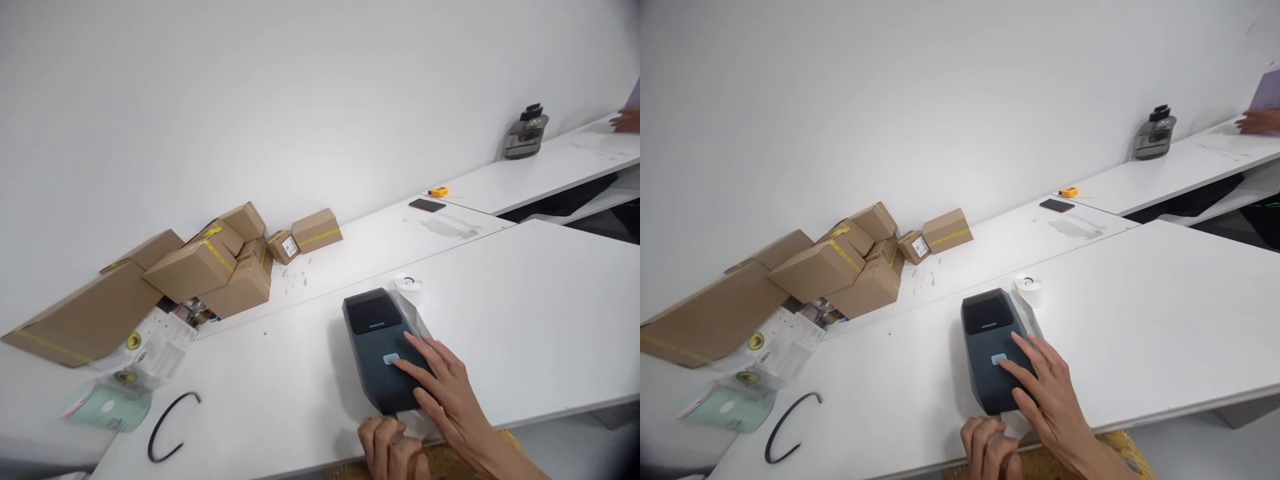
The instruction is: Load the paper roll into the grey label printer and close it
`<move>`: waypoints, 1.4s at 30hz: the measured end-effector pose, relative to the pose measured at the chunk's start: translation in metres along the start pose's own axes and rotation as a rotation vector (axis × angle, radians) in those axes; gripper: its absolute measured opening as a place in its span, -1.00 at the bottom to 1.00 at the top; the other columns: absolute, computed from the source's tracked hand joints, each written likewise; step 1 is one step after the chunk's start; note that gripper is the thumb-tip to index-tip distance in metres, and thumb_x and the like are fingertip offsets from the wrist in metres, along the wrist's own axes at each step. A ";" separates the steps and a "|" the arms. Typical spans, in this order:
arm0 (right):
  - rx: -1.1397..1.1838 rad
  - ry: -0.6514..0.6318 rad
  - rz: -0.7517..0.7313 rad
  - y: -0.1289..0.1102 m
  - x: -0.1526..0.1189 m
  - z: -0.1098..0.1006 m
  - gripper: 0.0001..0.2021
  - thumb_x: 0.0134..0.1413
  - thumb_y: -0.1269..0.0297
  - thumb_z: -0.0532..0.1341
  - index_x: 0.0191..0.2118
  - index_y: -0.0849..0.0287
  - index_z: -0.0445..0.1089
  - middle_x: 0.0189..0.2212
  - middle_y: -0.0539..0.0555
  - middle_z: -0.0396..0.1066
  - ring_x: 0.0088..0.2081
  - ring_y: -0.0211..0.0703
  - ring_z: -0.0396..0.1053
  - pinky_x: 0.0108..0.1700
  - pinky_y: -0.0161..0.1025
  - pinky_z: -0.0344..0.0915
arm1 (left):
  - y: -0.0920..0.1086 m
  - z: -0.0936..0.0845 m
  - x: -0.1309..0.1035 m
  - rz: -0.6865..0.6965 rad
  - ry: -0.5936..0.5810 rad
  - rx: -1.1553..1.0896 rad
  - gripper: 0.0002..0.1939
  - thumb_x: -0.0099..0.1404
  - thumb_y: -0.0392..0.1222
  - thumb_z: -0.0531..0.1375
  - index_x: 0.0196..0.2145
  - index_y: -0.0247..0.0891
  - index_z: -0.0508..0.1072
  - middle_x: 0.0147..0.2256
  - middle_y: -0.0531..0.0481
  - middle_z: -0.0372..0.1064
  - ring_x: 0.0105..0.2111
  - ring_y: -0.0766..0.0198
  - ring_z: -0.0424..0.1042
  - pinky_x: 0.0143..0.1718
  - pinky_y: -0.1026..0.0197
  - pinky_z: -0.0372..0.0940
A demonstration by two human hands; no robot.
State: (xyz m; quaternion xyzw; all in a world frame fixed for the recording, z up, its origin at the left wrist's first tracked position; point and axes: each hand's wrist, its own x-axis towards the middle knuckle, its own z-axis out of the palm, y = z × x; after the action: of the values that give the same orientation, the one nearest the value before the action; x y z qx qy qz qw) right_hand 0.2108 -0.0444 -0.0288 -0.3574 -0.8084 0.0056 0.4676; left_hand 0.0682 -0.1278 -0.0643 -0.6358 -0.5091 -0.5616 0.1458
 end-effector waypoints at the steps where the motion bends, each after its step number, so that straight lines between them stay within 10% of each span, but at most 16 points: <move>1: -0.030 -0.007 -0.021 0.001 0.003 0.002 -0.64 0.34 0.25 0.04 0.18 -0.02 0.35 0.41 0.05 0.00 0.38 0.10 -0.06 0.26 0.07 -0.03 | -0.002 -0.002 -0.001 -0.005 -0.005 0.005 -0.76 0.42 -0.21 0.02 -0.32 -0.16 0.46 -0.32 -0.09 0.47 -0.27 0.17 0.45 -0.20 0.11 0.34; 8: -0.144 -0.034 -0.040 0.005 0.012 0.004 -0.70 0.31 0.25 0.12 0.08 -0.10 0.44 0.28 -0.04 0.31 0.41 0.02 -0.04 0.39 0.13 -0.30 | 0.002 0.001 0.008 -0.411 0.035 -0.078 -0.64 0.46 -0.13 -0.02 0.14 -0.15 0.35 0.17 -0.19 0.35 0.19 0.09 0.33 0.15 0.06 0.30; 14: 0.143 -0.039 0.230 0.007 -0.004 0.001 -0.60 0.38 0.08 0.01 0.23 -0.15 0.32 0.37 0.00 0.17 0.34 0.09 0.17 0.20 0.08 0.30 | 0.005 0.007 0.030 -0.860 -0.065 -0.363 -0.46 0.50 -0.01 -0.10 0.35 -0.22 0.14 0.39 -0.16 0.06 0.37 0.15 0.09 0.30 0.21 0.16; 22: 0.421 -0.029 0.437 0.013 0.013 -0.005 -0.46 0.41 0.01 -0.09 0.43 -0.14 -0.03 0.44 0.01 0.01 0.40 0.03 0.06 0.34 0.03 0.19 | -0.002 -0.001 0.066 -0.847 -0.050 -0.494 -0.39 0.50 0.09 -0.10 0.39 -0.17 0.03 0.39 -0.12 0.06 0.37 0.21 0.10 0.30 0.28 0.12; 28: 0.426 0.076 0.213 0.031 0.110 -0.002 -0.47 0.42 0.00 -0.09 0.42 -0.08 -0.02 0.42 0.09 0.03 0.41 0.02 0.02 0.39 0.10 0.04 | -0.029 0.015 0.121 -0.813 0.020 -0.516 -0.45 0.46 0.09 -0.01 0.29 -0.20 0.16 0.28 -0.21 0.26 0.29 0.13 0.24 0.30 0.11 0.13; 35: 0.282 0.126 0.289 0.052 0.210 0.022 -0.42 0.39 -0.02 -0.06 0.41 0.05 -0.05 0.27 0.25 0.26 0.24 0.14 0.29 0.20 0.18 0.28 | -0.072 0.049 0.129 -0.895 -0.287 -0.291 -0.47 0.33 -0.06 0.15 0.20 -0.29 0.27 0.26 -0.28 0.26 0.27 0.06 0.24 0.25 0.07 0.14; 40: 0.167 0.174 0.236 0.052 0.201 0.024 -0.36 0.35 0.06 0.02 0.42 0.19 -0.11 0.43 0.33 -0.09 0.42 0.23 -0.08 0.33 0.27 0.05 | -0.070 0.049 0.127 -0.887 -0.402 -0.301 -0.30 0.20 -0.16 0.26 0.27 -0.23 0.22 0.23 -0.20 0.32 0.20 0.07 0.33 0.17 0.15 0.22; 42: 0.092 0.101 0.144 0.051 0.177 0.022 -0.50 0.39 0.18 -0.07 0.35 0.23 0.07 0.35 0.33 0.12 0.37 0.15 0.07 0.33 0.20 0.08 | -0.071 0.046 0.122 -0.881 -0.435 -0.331 -0.25 0.17 -0.23 0.25 0.30 -0.23 0.17 0.25 -0.18 0.30 0.17 0.10 0.36 0.15 0.17 0.23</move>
State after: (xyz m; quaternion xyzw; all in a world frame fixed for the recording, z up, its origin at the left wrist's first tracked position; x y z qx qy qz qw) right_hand 0.1692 0.1036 0.0743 -0.3928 -0.7548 0.0582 0.5222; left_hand 0.0184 -0.0031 -0.0017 -0.4775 -0.6514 -0.4977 -0.3162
